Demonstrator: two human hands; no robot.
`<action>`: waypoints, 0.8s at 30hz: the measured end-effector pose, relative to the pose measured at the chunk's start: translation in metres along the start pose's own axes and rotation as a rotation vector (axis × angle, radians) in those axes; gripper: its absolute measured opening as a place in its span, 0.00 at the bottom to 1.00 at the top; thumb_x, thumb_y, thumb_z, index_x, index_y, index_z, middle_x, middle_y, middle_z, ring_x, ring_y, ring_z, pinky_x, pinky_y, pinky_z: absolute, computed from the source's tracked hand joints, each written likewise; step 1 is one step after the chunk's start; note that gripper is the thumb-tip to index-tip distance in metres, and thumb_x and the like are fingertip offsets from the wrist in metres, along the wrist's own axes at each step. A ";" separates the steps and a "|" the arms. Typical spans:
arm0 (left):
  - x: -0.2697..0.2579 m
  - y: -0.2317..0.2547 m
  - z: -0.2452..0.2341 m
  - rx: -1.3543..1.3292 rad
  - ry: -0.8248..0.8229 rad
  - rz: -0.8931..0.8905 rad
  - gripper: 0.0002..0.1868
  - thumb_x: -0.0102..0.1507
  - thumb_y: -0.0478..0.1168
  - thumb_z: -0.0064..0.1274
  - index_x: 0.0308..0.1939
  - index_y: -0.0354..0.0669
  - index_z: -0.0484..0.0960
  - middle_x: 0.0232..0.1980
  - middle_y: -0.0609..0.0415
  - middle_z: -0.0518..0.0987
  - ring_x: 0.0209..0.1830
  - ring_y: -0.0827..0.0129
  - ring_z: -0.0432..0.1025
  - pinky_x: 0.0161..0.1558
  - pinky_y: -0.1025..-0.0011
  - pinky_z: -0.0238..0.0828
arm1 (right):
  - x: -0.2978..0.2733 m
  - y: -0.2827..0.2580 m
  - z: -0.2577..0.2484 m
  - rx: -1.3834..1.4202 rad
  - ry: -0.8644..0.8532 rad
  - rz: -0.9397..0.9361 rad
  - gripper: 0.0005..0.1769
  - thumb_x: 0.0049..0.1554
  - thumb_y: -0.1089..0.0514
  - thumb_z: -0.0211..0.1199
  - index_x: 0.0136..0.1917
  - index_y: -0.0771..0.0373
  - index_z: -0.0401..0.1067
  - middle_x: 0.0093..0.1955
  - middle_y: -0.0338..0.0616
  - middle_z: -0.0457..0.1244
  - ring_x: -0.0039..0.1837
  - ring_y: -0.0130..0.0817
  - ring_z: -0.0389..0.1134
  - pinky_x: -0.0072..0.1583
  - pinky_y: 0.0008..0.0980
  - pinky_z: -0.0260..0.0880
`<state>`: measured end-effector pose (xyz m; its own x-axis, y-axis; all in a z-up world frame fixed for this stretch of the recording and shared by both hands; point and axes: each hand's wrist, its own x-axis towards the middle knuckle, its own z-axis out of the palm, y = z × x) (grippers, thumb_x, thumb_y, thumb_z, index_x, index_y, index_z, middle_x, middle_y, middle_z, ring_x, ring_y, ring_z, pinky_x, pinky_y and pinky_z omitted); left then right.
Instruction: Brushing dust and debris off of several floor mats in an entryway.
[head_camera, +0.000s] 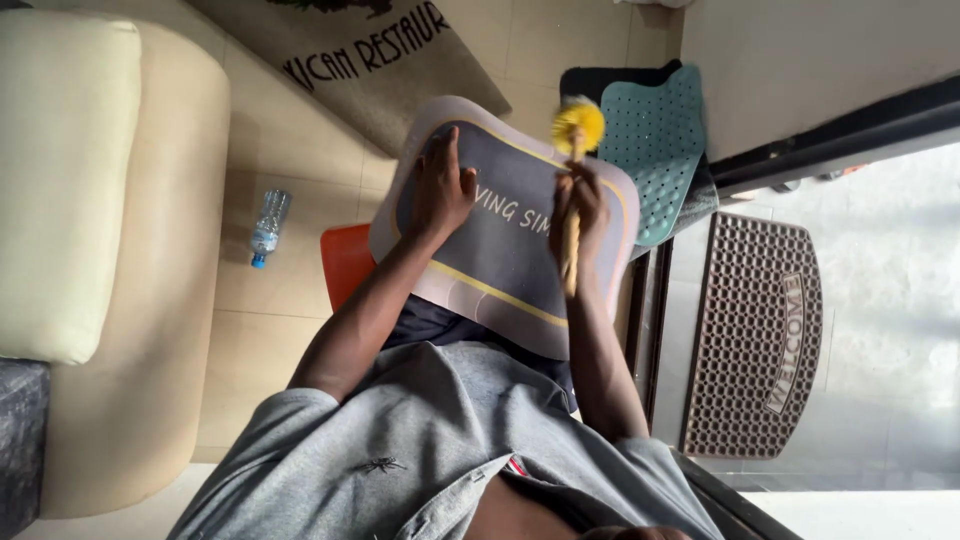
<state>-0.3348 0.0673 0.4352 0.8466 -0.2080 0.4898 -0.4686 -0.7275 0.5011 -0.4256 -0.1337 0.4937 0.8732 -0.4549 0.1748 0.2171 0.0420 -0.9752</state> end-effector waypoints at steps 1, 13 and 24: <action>-0.002 0.000 0.004 -0.064 0.020 -0.039 0.39 0.67 0.42 0.54 0.78 0.32 0.55 0.72 0.28 0.67 0.71 0.38 0.62 0.66 0.40 0.57 | -0.013 -0.023 0.013 -0.608 -0.007 -0.424 0.12 0.70 0.58 0.57 0.57 0.71 0.73 0.57 0.47 0.69 0.50 0.32 0.71 0.53 0.24 0.70; -0.004 -0.020 0.005 -0.318 0.083 -0.063 0.36 0.66 0.35 0.57 0.77 0.40 0.60 0.73 0.41 0.71 0.72 0.47 0.67 0.71 0.57 0.65 | -0.017 -0.006 -0.019 -0.296 0.137 -0.372 0.19 0.72 0.53 0.51 0.51 0.69 0.74 0.60 0.49 0.63 0.51 0.33 0.70 0.48 0.30 0.76; 0.001 -0.025 0.002 -0.474 0.131 -0.052 0.24 0.64 0.26 0.54 0.64 0.40 0.75 0.61 0.44 0.80 0.63 0.53 0.73 0.66 0.61 0.68 | -0.028 0.001 -0.021 -0.219 0.081 -0.334 0.27 0.73 0.45 0.49 0.55 0.72 0.75 0.62 0.52 0.64 0.54 0.38 0.73 0.49 0.32 0.78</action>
<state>-0.3218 0.0840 0.4216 0.8474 -0.0735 0.5259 -0.5155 -0.3512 0.7816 -0.4585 -0.1394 0.4847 0.7311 -0.4804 0.4845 0.3775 -0.3067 -0.8737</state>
